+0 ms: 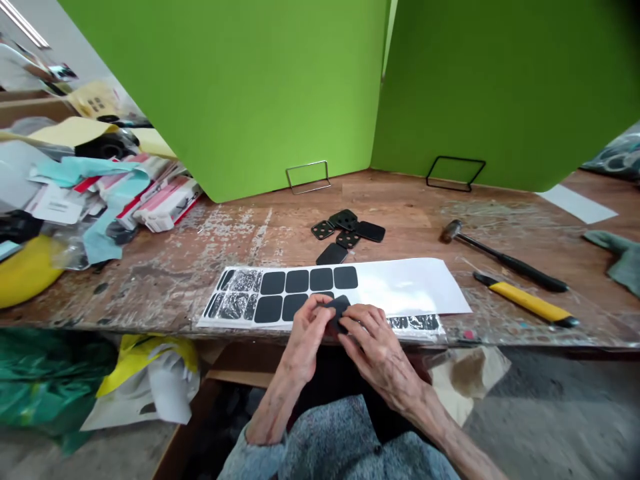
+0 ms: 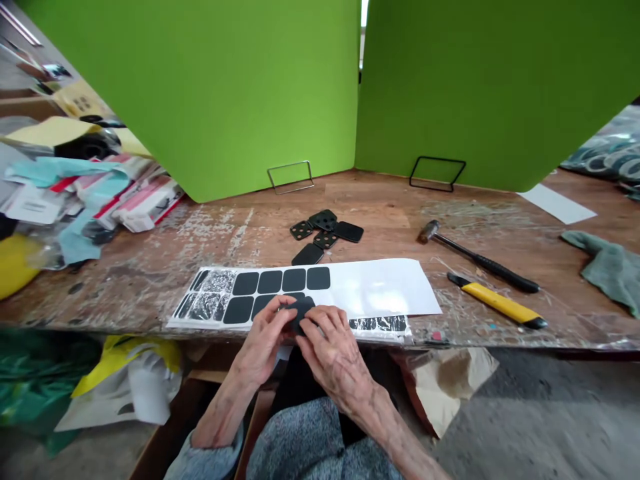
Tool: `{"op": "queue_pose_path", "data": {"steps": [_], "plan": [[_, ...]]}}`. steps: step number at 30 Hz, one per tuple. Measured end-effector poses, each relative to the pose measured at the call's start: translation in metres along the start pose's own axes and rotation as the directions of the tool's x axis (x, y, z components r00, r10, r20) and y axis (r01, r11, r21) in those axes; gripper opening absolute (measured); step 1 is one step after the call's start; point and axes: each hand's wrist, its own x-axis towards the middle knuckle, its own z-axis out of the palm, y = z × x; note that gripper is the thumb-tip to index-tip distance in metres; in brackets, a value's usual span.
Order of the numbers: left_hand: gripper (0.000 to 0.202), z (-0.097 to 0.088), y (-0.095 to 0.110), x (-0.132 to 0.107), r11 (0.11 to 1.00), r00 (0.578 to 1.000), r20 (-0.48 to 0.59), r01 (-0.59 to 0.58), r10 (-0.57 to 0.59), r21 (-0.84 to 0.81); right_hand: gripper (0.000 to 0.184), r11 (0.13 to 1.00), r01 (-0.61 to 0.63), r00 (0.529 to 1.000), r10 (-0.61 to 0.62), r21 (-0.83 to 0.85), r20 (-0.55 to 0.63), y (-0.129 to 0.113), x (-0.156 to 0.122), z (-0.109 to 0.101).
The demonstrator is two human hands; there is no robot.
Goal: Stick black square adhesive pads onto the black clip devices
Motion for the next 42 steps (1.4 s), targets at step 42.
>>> {"op": "queue_pose_path", "data": {"steps": [42], "plan": [[0.031, 0.033, 0.053, 0.131, 0.283, 0.801, 0.391, -0.546, 0.454, 0.789, 0.055, 0.507, -0.379, 0.652, 0.740, 0.774, -0.165, 0.108, 0.034, -0.040]]}}
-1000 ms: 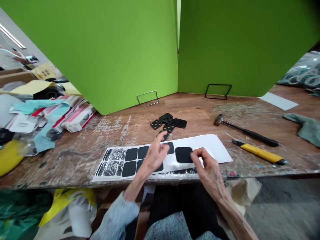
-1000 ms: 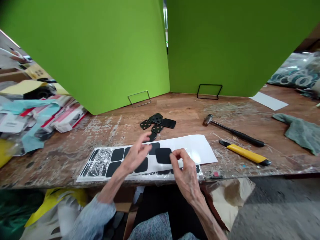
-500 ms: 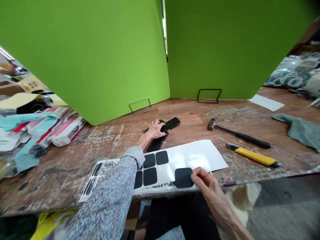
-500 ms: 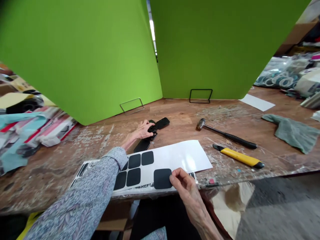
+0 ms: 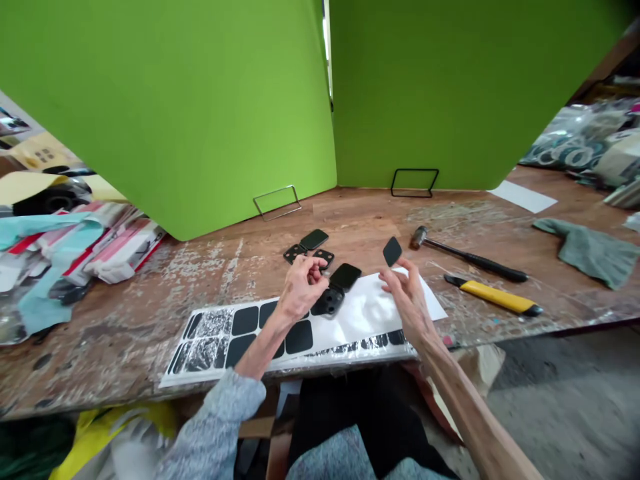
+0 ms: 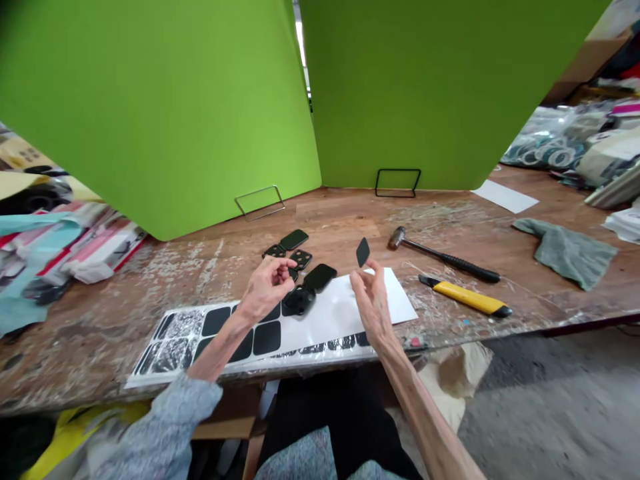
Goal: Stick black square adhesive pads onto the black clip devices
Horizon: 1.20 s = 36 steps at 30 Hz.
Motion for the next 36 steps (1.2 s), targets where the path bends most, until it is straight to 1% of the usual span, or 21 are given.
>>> {"op": "queue_pose_path", "data": {"steps": [2, 3, 5, 7, 10, 12, 14, 15, 17, 18, 19, 20, 22, 23, 24, 25, 26, 28, 30, 31, 36], "plan": [[0.030, 0.004, -0.003, -0.020, 0.999, 0.997, -0.074, -0.023, 0.020, -0.047, 0.057, 0.994, 0.051, 0.998, -0.053, -0.098, -0.016, 0.015, 0.013, 0.013], [0.030, 0.008, -0.004, -0.027, 0.998, 0.996, -0.081, -0.032, 0.027, -0.053, 0.058, 0.987, 0.079, 0.996, -0.082, -0.137, -0.018, 0.022, 0.016, 0.019], [0.032, 0.018, -0.001, -0.037, 0.998, 0.998, -0.012, -0.054, 0.054, -0.014, 0.058, 0.975, 0.127, 0.991, -0.133, -0.183, -0.021, 0.035, 0.016, 0.027], [0.042, 0.030, 0.010, -0.046, 0.994, 0.995, 0.077, -0.075, 0.069, 0.075, 0.056, 0.971, 0.157, 0.985, -0.167, -0.182, -0.040, 0.044, 0.013, 0.030], [0.065, 0.048, 0.035, -0.059, 0.968, 0.982, 0.190, -0.030, -0.019, 0.249, 0.054, 0.971, 0.184, 0.979, -0.195, -0.153, -0.056, 0.052, 0.010, 0.029], [0.065, 0.055, 0.047, -0.063, 0.959, 0.970, 0.223, 0.031, -0.096, 0.281, 0.053, 0.971, 0.198, 0.976, -0.207, -0.131, -0.061, 0.053, 0.010, 0.027], [0.063, 0.056, 0.050, -0.062, 0.971, 0.972, 0.193, 0.093, -0.137, 0.221, 0.052, 0.976, 0.196, 0.976, -0.203, -0.092, -0.074, 0.051, 0.009, 0.025], [0.062, 0.054, 0.049, -0.061, 0.981, 0.975, 0.162, 0.130, -0.153, 0.141, 0.051, 0.979, 0.191, 0.977, -0.196, -0.067, -0.081, 0.048, 0.009, 0.024], [0.057, 0.045, 0.043, -0.059, 0.958, 0.962, 0.145, 0.251, -0.231, -0.142, 0.051, 0.984, 0.179, 0.981, -0.180, -0.020, -0.070, 0.038, 0.006, 0.023], [0.052, 0.038, 0.040, -0.059, 0.887, 0.940, 0.193, 0.332, -0.281, -0.323, 0.052, 0.985, 0.175, 0.984, -0.175, -0.004, -0.046, 0.031, 0.005, 0.022], [0.046, 0.032, 0.038, -0.060, 0.761, 0.906, 0.280, 0.420, -0.318, -0.495, 0.053, 0.985, 0.170, 0.985, -0.170, 0.005, -0.007, 0.022, 0.003, 0.021], [0.040, 0.025, 0.037, -0.063, 0.595, 0.861, 0.391, 0.508, -0.326, -0.623, 0.054, 0.987, 0.161, 0.986, -0.161, 0.005, 0.048, 0.014, 0.002, 0.021], [0.033, 0.015, 0.037, -0.072, 0.284, 0.772, 0.569, 0.634, -0.284, -0.719, 0.049, 0.991, 0.132, 0.977, -0.128, -0.011, 0.173, -0.003, 0.000, 0.022], [0.032, 0.012, 0.038, -0.078, 0.185, 0.739, 0.620, 0.669, -0.261, -0.720, 0.045, 0.992, 0.122, 0.968, -0.113, -0.027, 0.224, -0.009, -0.002, 0.023], [0.033, 0.010, 0.039, -0.083, 0.128, 0.715, 0.655, 0.693, -0.246, -0.709, 0.041, 0.991, 0.122, 0.960, -0.106, -0.046, 0.260, -0.015, -0.003, 0.024], [0.035, 0.009, 0.040, -0.089, 0.115, 0.697, 0.678, 0.712, -0.232, -0.693, 0.038, 0.989, 0.132, 0.954, -0.109, -0.065, 0.279, -0.019, -0.006, 0.025], [0.037, 0.009, 0.041, -0.095, 0.134, 0.690, 0.690, 0.722, -0.218, -0.679, 0.037, 0.986, 0.147, 0.950, -0.118, -0.081, 0.288, -0.022, -0.008, 0.027], [0.038, 0.010, 0.042, -0.104, 0.216, 0.696, 0.693, 0.717, -0.188, -0.662, 0.036, 0.980, 0.171, 0.948, -0.137, -0.098, 0.287, -0.025, -0.016, 0.030], [0.037, 0.012, 0.043, -0.112, 0.275, 0.711, 0.680, 0.700, -0.181, -0.659, 0.035, 0.982, 0.164, 0.951, -0.133, -0.090, 0.280, -0.026, -0.024, 0.032], [0.038, 0.014, 0.043, -0.115, 0.280, 0.718, 0.671, 0.693, -0.185, -0.664, 0.035, 0.986, 0.149, 0.953, -0.124, -0.075, 0.275, -0.026, -0.027, 0.033], [0.040, 0.023, 0.047, -0.133, 0.255, 0.779, 0.589, 0.627, -0.217, -0.736, 0.035, 0.999, 0.024, 0.954, -0.038, 0.049, 0.297, -0.029, -0.040, 0.038]]}}
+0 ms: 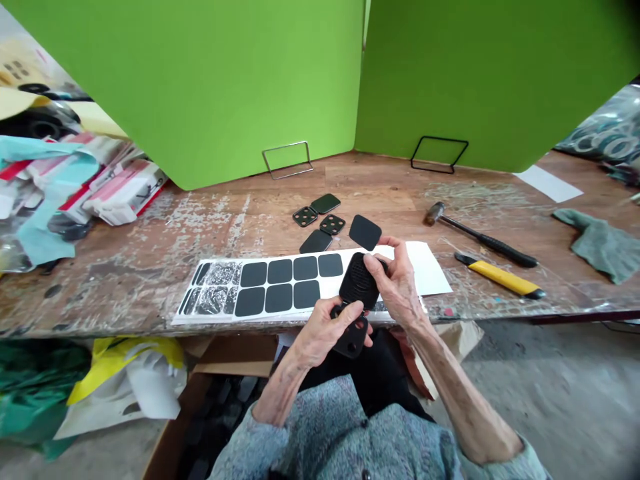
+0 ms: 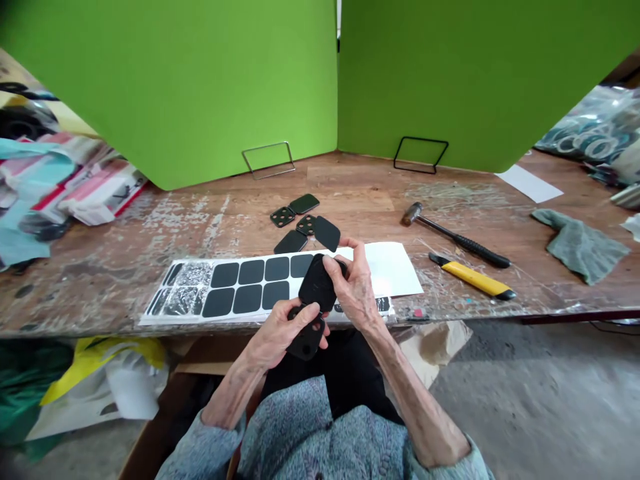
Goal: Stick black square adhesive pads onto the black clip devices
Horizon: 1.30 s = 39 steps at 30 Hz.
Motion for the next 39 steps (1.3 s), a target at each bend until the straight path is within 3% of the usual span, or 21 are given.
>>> {"op": "queue_pose_path", "data": {"steps": [10, 15, 17, 19, 21, 24, 27, 29, 32, 36, 39], "plan": [[0.037, -0.002, -0.013, -0.018, 0.996, 0.996, 0.010, -0.092, 0.092, -0.016, 0.035, 0.994, -0.064, 0.998, 0.063, 0.084, 0.018, -0.004, -0.016, 0.010], [0.035, 0.004, -0.017, -0.017, 0.992, 0.994, 0.009, -0.110, 0.111, -0.065, 0.032, 0.998, -0.051, 0.998, 0.049, 0.043, 0.045, -0.001, -0.009, 0.009], [0.032, 0.007, -0.015, -0.016, 0.986, 0.994, -0.033, -0.107, 0.103, -0.129, 0.030, 0.999, 0.041, 0.999, -0.042, -0.027, -0.034, 0.000, -0.001, 0.000], [0.029, 0.007, -0.010, -0.014, 0.968, 0.992, -0.077, -0.115, 0.100, -0.224, 0.027, 0.977, 0.171, 0.967, -0.191, -0.126, -0.167, -0.003, 0.002, -0.014], [0.026, 0.006, -0.005, -0.011, 0.936, 0.986, -0.124, -0.143, 0.108, -0.321, 0.021, 0.953, 0.219, 0.938, -0.265, -0.211, -0.222, -0.008, -0.003, -0.030], [0.030, 0.001, 0.002, -0.008, 0.904, 0.985, -0.161, -0.126, 0.064, -0.409, 0.013, 0.947, 0.103, 0.981, -0.147, -0.304, -0.124, -0.019, -0.026, -0.047], [0.057, -0.001, 0.006, -0.006, 0.871, 0.991, -0.132, -0.080, 0.018, -0.484, 0.010, 0.900, 0.017, 0.999, -0.035, -0.436, -0.033, -0.025, -0.055, -0.050], [0.065, -0.001, 0.008, -0.005, 0.853, 0.992, -0.123, -0.080, 0.019, -0.515, 0.019, 0.885, -0.001, 1.000, 0.004, -0.466, 0.004, -0.026, -0.070, -0.048], [0.060, 0.000, 0.012, -0.007, 0.837, 0.992, -0.126, -0.069, 0.000, -0.542, 0.049, 0.929, -0.041, 0.998, 0.058, -0.369, 0.036, -0.025, -0.082, -0.044], [0.055, 0.001, 0.014, -0.007, 0.817, 0.992, -0.124, -0.064, -0.009, -0.574, 0.019, 0.938, -0.201, 0.974, 0.221, -0.281, 0.042, -0.026, -0.089, -0.046], [0.053, 0.002, 0.014, -0.008, 0.813, 0.991, -0.131, -0.072, -0.005, -0.578, 0.021, 0.937, -0.330, 0.933, 0.342, -0.114, 0.108, -0.030, -0.089, -0.047]]}}
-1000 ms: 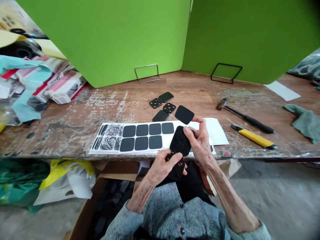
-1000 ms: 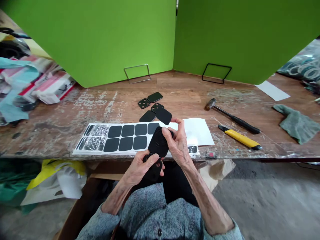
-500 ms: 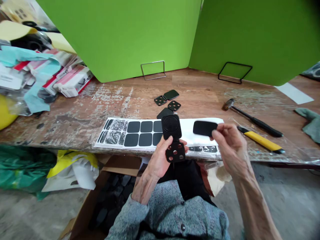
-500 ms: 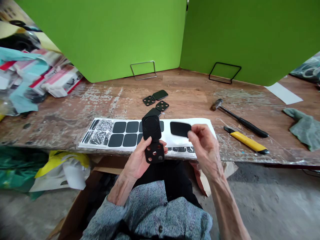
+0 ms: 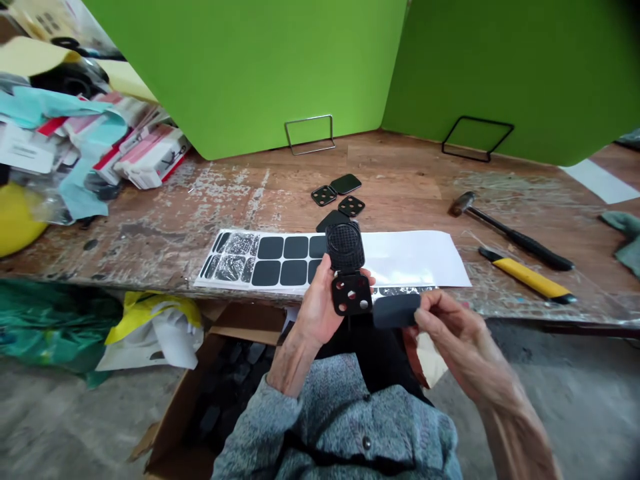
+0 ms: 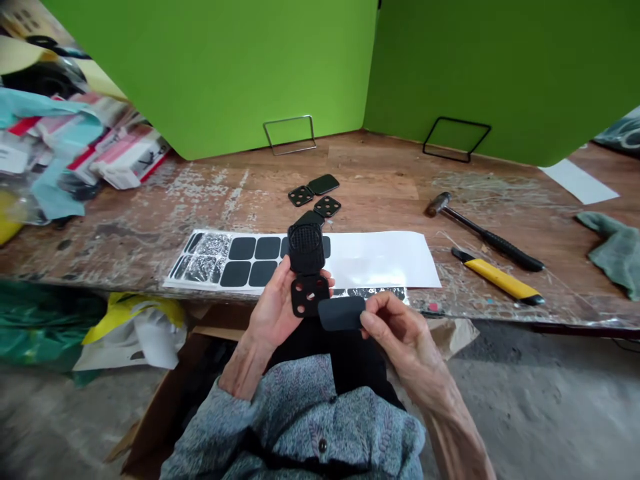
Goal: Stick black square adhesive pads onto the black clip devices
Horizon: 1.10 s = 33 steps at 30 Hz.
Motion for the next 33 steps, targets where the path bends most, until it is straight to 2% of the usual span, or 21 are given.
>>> {"op": "queue_pose_path", "data": {"steps": [3, 6, 9, 14, 24, 33], "plan": [[0.051, 0.000, 0.000, 0.000, 1.000, 1.000, -0.011, 0.009, -0.009, -0.009, 0.020, 0.989, -0.001, 1.000, 0.000, 0.146, 0.009, -0.005, 0.002, 0.004], [0.050, 0.001, 0.000, 0.000, 0.999, 1.000, -0.006, 0.027, -0.027, -0.019, 0.021, 0.980, 0.020, 1.000, -0.016, 0.198, -0.021, -0.007, 0.007, 0.014], [0.048, 0.002, 0.000, 0.000, 0.999, 0.999, 0.003, 0.034, -0.034, -0.015, 0.025, 0.983, -0.027, 0.999, 0.033, 0.183, -0.032, -0.002, 0.012, 0.025], [0.046, 0.006, -0.004, 0.001, 0.998, 0.998, -0.039, 0.056, -0.056, -0.007, 0.023, 0.978, -0.097, 0.995, 0.097, 0.185, 0.009, 0.013, 0.019, 0.035], [0.048, 0.002, -0.009, 0.004, 0.995, 0.996, -0.038, 0.079, -0.082, -0.065, 0.017, 0.960, -0.084, 0.996, 0.084, 0.269, 0.012, 0.024, 0.024, 0.048], [0.048, -0.001, -0.012, 0.003, 0.996, 0.996, -0.042, 0.071, -0.074, -0.058, 0.016, 0.976, -0.071, 0.997, 0.074, 0.208, -0.006, 0.030, 0.025, 0.050]]}}
